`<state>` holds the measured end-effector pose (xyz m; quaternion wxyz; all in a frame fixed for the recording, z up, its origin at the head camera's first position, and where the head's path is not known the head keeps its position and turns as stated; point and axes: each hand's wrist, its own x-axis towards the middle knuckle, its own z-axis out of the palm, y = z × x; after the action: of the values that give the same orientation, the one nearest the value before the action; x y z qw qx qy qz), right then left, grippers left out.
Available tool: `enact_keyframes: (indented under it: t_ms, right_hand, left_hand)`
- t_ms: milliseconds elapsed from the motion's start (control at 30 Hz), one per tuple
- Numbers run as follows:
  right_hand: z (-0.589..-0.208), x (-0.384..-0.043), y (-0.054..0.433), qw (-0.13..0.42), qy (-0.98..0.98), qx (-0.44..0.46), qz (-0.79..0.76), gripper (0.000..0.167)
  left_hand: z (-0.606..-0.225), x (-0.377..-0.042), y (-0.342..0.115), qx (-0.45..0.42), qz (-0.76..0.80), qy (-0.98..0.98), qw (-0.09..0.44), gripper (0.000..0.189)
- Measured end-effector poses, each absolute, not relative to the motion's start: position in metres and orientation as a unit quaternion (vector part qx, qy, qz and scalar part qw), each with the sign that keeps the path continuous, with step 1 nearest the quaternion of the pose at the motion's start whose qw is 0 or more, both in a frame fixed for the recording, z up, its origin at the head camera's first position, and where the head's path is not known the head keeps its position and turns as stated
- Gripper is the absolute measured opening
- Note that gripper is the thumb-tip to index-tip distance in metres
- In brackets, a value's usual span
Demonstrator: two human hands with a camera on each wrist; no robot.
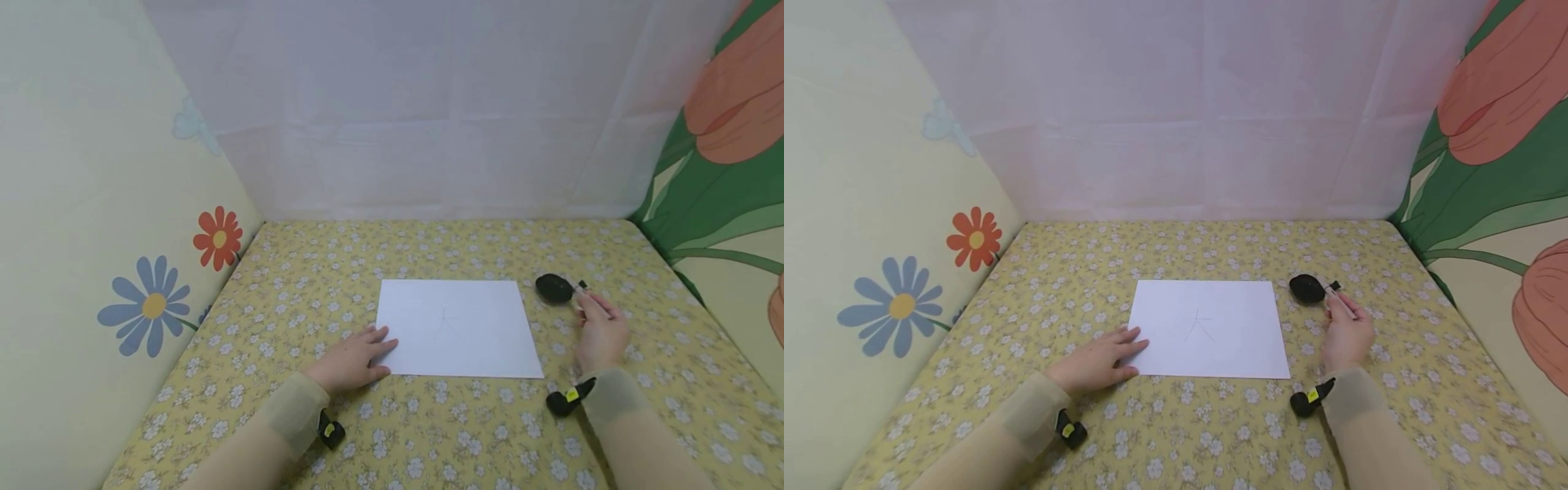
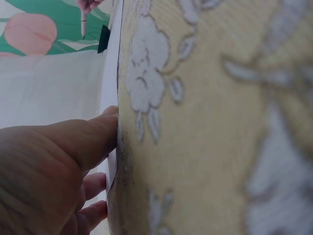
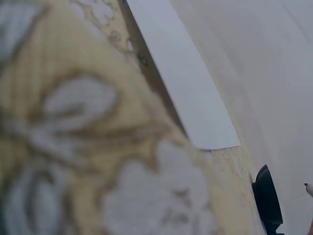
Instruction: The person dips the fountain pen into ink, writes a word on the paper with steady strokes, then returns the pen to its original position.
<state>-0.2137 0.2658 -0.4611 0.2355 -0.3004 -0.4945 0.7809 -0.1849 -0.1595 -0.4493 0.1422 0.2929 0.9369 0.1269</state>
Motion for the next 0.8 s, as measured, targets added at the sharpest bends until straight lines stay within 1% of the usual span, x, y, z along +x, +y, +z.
enact_keyframes:
  t_ms: [100, 267, 500, 800]
  right_hand:
    - [-0.4612, -0.2145, 0.2675, 0.232, -0.502, -0.309, 0.774, 0.041]
    - [-0.4624, -0.2151, 0.2694, 0.222, -0.517, -0.320, 0.762, 0.043]
    - [-0.4625, -0.2176, 0.2693, 0.225, -0.529, -0.330, 0.749, 0.042]
    - [-0.4659, -0.2211, 0.2726, 0.224, -0.535, -0.348, 0.736, 0.034]
  left_hand:
    - [-0.4482, -0.1844, -0.1591, 0.293, 0.128, 0.937, 0.142, 0.058]
    - [-0.4482, -0.1842, -0.1593, 0.293, 0.126, 0.937, 0.141, 0.058]
    - [-0.4497, -0.1852, -0.1601, 0.293, 0.124, 0.938, 0.138, 0.058]
    - [-0.4491, -0.1849, -0.1600, 0.292, 0.124, 0.937, 0.142, 0.059]
